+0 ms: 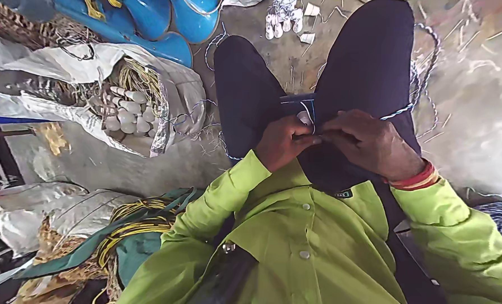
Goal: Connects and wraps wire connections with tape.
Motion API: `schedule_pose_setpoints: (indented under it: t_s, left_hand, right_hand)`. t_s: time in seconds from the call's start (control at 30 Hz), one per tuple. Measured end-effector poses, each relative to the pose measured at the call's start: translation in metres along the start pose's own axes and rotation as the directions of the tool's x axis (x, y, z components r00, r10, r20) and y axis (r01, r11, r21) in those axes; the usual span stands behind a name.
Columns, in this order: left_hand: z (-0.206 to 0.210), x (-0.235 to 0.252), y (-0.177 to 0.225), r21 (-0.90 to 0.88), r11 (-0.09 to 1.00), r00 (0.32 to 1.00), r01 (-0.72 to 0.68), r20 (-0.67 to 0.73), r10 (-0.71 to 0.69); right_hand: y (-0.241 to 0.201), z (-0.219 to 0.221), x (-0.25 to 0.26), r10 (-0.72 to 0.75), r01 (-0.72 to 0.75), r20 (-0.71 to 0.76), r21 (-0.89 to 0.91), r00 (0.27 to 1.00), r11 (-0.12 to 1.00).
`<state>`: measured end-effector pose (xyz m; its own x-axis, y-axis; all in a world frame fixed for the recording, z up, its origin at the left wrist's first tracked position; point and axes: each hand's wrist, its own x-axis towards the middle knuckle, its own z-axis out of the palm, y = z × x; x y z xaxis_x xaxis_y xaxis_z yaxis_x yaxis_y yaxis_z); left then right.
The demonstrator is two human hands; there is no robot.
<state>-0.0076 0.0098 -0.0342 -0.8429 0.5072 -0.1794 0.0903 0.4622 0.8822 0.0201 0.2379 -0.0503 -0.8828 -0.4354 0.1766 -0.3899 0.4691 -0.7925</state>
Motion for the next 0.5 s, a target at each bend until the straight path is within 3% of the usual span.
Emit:
schedule_pose_setpoints:
  t_s: [0.23, 0.5]
  left_hand:
    - [0.002, -0.009, -0.001, 0.067, 0.997, 0.999, -0.029, -0.036, 0.031]
    - [0.011, -0.029, -0.002, 0.042, 0.998, 0.998, 0.038, -0.059, -0.035]
  right_hand:
    - [0.005, 0.009, 0.0, -0.044, 0.044, -0.034, 0.014, 0.998, 0.999]
    - [0.009, 0.012, -0.002, -0.055, 0.055, 0.023, -0.015, 0.998, 0.998]
